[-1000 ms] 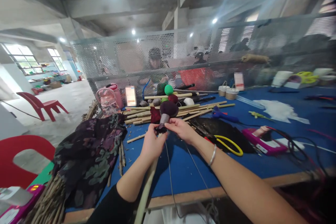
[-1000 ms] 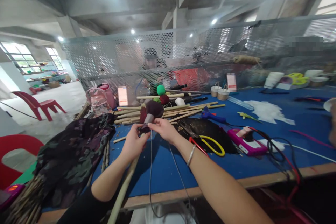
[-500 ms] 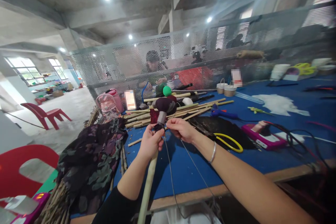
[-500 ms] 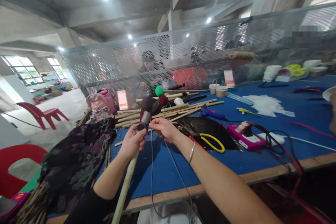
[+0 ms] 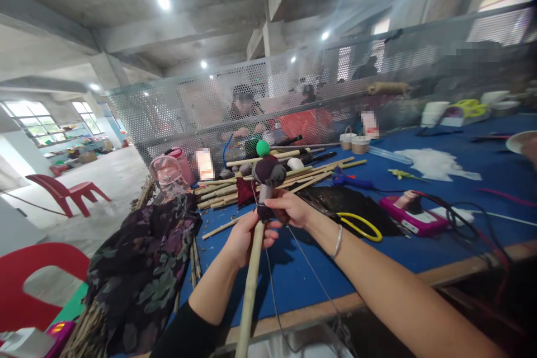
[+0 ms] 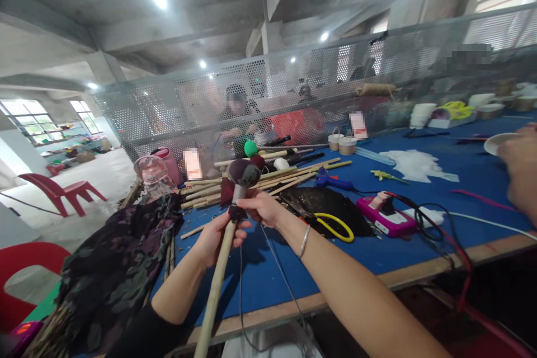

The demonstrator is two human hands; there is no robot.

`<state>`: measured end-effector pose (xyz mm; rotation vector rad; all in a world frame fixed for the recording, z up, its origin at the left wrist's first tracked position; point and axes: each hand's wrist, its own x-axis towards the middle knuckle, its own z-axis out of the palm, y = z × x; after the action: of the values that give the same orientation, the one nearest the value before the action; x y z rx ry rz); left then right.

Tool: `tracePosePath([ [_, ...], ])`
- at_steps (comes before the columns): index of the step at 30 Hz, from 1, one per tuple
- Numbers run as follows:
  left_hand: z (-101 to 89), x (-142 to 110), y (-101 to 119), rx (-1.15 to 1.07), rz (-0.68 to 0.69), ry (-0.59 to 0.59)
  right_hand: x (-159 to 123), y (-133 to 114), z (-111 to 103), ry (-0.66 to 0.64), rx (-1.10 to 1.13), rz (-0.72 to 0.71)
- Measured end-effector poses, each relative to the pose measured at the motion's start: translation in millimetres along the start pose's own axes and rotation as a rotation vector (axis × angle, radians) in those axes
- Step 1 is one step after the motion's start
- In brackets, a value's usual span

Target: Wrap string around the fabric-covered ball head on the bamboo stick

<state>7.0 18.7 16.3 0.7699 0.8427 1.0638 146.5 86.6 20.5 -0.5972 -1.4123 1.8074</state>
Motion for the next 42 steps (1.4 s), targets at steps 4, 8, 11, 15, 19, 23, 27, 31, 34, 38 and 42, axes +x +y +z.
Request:
tracePosePath([
  [4,4.2,-0.4,-4.6,0.176,0.087,0.183,3.2,5.9,1.9,0.09,-0.137,0.05],
  [8,7.2,-1.3,-6.8,0.338,0.277,0.249,5.6,9.7,10.4,0.07,-0.2,-0.023],
  [11,4.6,-2.2,-1.5,0.249,0.291,0.233,3.3,6.6,14.4,0.105,-0.277,-0.133],
  [15,-2.4,-3.0,8.8,0.089,0.272,0.15,-4.1,-1.7,18.0,0.131,-0.33,-0.201],
  [19,-4.8,-1.7,12.1,-0.007,0.232,0.086,-8.5,-4.3,20.9,0.079,-0.278,-0.215],
  [23,-2.1,-3.3,12.6,-0.075,0.195,0.005,-6.1,-1.7,16.9,0.062,-0.14,-0.18],
  [27,-0.8,-7.6,14.4,-0.186,0.124,-0.071,-4.0,-1.2,13.8,0.05,-0.082,-0.162],
  [31,-1.7,-8.2,14.2,-0.241,0.06,-0.117,-6.4,-5.4,14.5,0.038,-0.028,-0.172],
  [34,-2.3,-7.0,12.8,-0.258,0.031,-0.131,-8.9,-8.8,14.6,0.02,0.034,-0.166],
  [38,-3.2,-7.7,11.9,-0.326,-0.013,-0.207,-8.5,-8.5,14.6,0.017,0.04,-0.162],
  [42,-2.7,-11.9,13.7,-0.477,-0.093,-0.321,-4.5,-2.9,15.1,0.015,-0.039,-0.177],
])
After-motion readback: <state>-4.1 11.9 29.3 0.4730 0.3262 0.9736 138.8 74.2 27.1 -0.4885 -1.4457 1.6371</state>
